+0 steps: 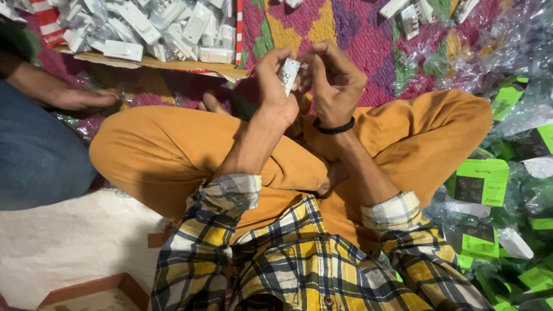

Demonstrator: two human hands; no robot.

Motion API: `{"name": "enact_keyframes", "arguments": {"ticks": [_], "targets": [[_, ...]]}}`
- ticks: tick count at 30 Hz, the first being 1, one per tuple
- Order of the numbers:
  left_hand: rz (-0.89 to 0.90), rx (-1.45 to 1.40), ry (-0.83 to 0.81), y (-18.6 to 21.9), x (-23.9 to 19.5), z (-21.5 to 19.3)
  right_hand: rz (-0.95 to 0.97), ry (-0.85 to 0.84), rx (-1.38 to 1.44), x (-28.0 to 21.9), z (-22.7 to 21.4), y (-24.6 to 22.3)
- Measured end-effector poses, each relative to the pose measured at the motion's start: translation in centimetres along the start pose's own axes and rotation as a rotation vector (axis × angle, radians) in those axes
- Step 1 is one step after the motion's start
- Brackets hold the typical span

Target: The person sits on the floor and repeatedly picks up small white boxes, opens them, and places them into clear plastic bags. They handle the items one at a time, working through a large pile of boxes and packaging materials.

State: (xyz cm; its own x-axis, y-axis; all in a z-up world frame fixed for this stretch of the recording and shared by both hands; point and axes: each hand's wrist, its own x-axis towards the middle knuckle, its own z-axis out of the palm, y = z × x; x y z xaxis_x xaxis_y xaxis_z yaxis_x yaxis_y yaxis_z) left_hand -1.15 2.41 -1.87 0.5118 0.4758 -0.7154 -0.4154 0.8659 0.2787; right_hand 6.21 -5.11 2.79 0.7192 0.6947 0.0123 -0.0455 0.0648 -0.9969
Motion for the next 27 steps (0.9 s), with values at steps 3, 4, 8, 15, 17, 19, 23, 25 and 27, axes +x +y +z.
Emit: {"name": "enact_keyframes", "arguments": {"ticks": [3, 4, 8, 15, 17, 19, 23, 25, 27], "targets": [[-0.023, -0.053, 0.040, -0.1, 0.3, -0.3, 0.087, 0.022, 0.045, 0.1, 0.0, 0.5], [-0.014, -0.049, 0.068, -0.2, 0.3, -0.3, 0.138, 0.041, 0.074, 0.1, 0.0, 0.8], [0.023, -0.018, 0.132, -0.3, 0.3, -0.4, 0.264, 0.113, 0.170, -0.3, -0.1, 2.4], [0.019, 0.028, 0.154, -0.3, 0.1, -0.1, 0.442, 0.206, 0.451, -1.9, 0.8, 5.0], [0.056, 0.036, 0.113, 0.0, 0.5, -0.1, 0.416, 0.205, 0.365, -1.8, 0.8, 4.7], [0.101, 0.007, 0.093, 0.1, 0.8, -0.2, 0.379, 0.137, 0.282, -1.2, 0.4, 3.9], [0.228, -0.067, 0.072, 0.1, 1.7, -0.3, -0.024, -0.126, -0.137, 1.1, -1.7, 1.1], [0.243, -0.076, 0.022, -0.2, 2.0, -0.4, -0.181, -0.187, -0.347, 1.6, -2.1, -0.1], [0.206, -0.083, -0.064, -0.5, 2.0, -0.7, -0.145, -0.182, -0.426, 1.6, -1.9, -0.9]]}}
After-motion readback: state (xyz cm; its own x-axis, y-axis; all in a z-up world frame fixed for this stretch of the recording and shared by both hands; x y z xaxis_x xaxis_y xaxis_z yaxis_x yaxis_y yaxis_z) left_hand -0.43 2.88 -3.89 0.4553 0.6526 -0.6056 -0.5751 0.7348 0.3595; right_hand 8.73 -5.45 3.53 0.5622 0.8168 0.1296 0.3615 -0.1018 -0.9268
